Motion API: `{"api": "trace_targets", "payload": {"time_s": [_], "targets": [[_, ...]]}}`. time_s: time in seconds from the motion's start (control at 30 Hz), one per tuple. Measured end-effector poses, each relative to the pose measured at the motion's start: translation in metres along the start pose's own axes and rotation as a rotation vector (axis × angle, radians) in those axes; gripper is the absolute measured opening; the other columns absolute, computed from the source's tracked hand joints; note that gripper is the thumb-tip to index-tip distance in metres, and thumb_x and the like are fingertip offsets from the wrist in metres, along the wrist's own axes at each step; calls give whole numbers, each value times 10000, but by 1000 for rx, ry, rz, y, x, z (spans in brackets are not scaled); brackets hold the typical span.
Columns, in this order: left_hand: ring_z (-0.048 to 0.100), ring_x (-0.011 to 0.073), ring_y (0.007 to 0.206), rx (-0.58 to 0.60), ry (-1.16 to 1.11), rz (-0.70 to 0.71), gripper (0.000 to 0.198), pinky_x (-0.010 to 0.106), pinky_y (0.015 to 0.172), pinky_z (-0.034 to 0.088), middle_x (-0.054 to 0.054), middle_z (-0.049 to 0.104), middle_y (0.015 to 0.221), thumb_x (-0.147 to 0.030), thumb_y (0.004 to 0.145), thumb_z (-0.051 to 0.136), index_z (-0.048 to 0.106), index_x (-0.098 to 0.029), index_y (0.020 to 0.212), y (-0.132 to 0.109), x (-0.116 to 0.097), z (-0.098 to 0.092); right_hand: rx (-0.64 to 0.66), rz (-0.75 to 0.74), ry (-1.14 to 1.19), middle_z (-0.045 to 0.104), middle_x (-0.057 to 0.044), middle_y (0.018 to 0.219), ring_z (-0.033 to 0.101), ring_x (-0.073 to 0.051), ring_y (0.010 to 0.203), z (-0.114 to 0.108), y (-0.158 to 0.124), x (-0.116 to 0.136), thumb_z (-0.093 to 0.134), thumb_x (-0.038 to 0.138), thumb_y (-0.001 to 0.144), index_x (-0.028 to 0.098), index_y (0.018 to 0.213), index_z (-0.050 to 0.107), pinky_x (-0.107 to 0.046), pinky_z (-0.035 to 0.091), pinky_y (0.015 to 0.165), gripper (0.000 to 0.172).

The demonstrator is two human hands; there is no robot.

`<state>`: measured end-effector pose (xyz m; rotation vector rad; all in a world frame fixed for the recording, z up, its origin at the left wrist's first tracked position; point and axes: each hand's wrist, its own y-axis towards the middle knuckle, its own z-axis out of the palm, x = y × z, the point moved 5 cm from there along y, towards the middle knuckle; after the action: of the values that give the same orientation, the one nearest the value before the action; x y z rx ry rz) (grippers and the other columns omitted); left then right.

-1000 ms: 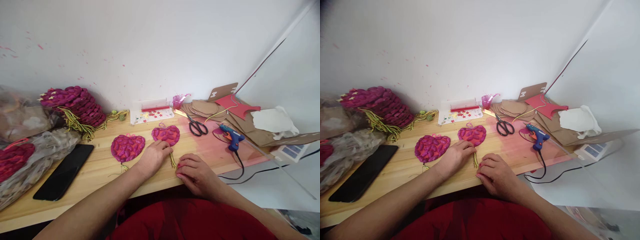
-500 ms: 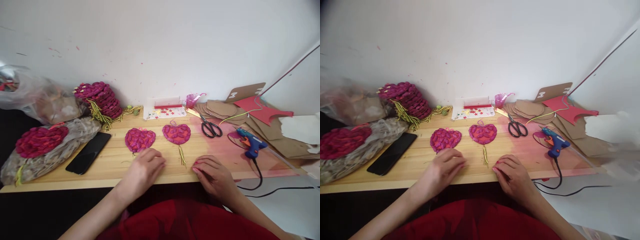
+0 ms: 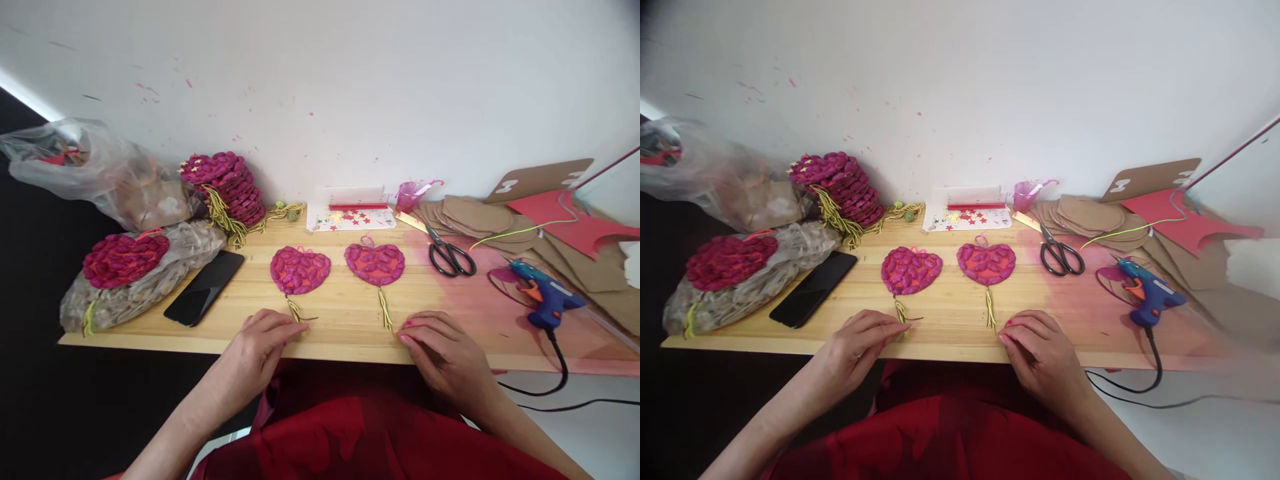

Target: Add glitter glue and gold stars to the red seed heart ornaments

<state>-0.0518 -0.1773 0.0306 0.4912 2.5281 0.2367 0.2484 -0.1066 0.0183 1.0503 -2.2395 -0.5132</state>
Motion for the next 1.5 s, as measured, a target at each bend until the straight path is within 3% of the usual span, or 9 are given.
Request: {"api": "trace_targets", "payload": {"time_s": [0.07, 0.13, 0.23, 0.33, 0.6, 0.8, 1.3, 1.4, 1.5], "targets": [[661, 165, 1017, 50, -128, -2, 395, 277, 862, 555, 48, 724, 1088, -104, 992, 476, 675, -290, 1278, -1, -3, -3, -2, -6, -5, 719, -60, 886, 655, -201, 886, -1, 1, 1, 643, 114, 908, 196, 929, 679, -370, 542, 831, 91], [682, 145, 989, 2, -171, -30, 350, 241, 845, 558, 43, 729, 1074, -124, 997, 494, 689, -274, 1245, -1, 4, -10, -2, -14, -13, 719, -61, 881, 658, -203, 883, -1, 2, 1, 644, 112, 907, 195, 932, 678, -370, 542, 831, 93], [685, 153, 1018, -175, -26, -50, 306, 254, 898, 550, 60, 714, 1098, -122, 987, 514, 716, -235, 1187, 5, 23, -20, -10, -21, -23, 719, -62, 874, 660, -202, 869, -1, 3, 2, 649, 114, 904, 195, 923, 675, -370, 542, 827, 87], [689, 166, 1004, -228, 115, 14, 265, 274, 902, 555, 74, 702, 1076, -124, 978, 528, 742, -205, 1111, 17, 33, -19, -15, -23, -23, 719, -63, 873, 661, -200, 864, -1, 2, 1, 650, 118, 904, 194, 921, 673, -370, 545, 822, 81], [663, 188, 1050, 2, 139, 131, 368, 331, 932, 563, 95, 688, 1141, -20, 944, 453, 681, -184, 1182, 37, 27, 1, -16, -15, -16, 728, -59, 879, 670, -200, 861, -2, 1, 3, 652, 120, 899, 200, 934, 682, -370, 556, 815, 93], [626, 185, 1014, 34, 87, 84, 236, 327, 902, 536, 72, 665, 1049, -100, 985, 485, 687, -200, 1053, 32, 26, 0, -32, 10, -4, 739, -51, 861, 687, -208, 835, -4, 2, 2, 651, 144, 897, 224, 910, 695, -378, 570, 798, 93], [598, 184, 1090, 99, 5, 69, 210, 329, 939, 511, 60, 645, 1139, -120, 994, 501, 662, -235, 1064, 20, 15, -1, -26, 4, -12, 732, -48, 851, 680, -205, 832, -3, 4, 2, 658, 136, 896, 222, 914, 684, -376, 559, 794, 92], [595, 209, 1080, 87, 32, 46, 222, 367, 939, 516, 70, 657, 1124, -121, 969, 547, 627, -223, 1150, 19, 16, -2, -30, 11, -9, 735, -48, 850, 684, -206, 825, -3, 4, 3, 661, 148, 894, 225, 904, 688, -377, 561, 792, 82], [607, 213, 1058, 63, 59, 28, 443, 387, 937, 527, 77, 660, 1135, -102, 964, 542, 515, -236, 1385, 19, 16, -3, -31, 18, -9, 736, -49, 854, 685, -204, 829, -3, 4, 3, 662, 148, 893, 219, 900, 690, -374, 559, 803, 76]]}}
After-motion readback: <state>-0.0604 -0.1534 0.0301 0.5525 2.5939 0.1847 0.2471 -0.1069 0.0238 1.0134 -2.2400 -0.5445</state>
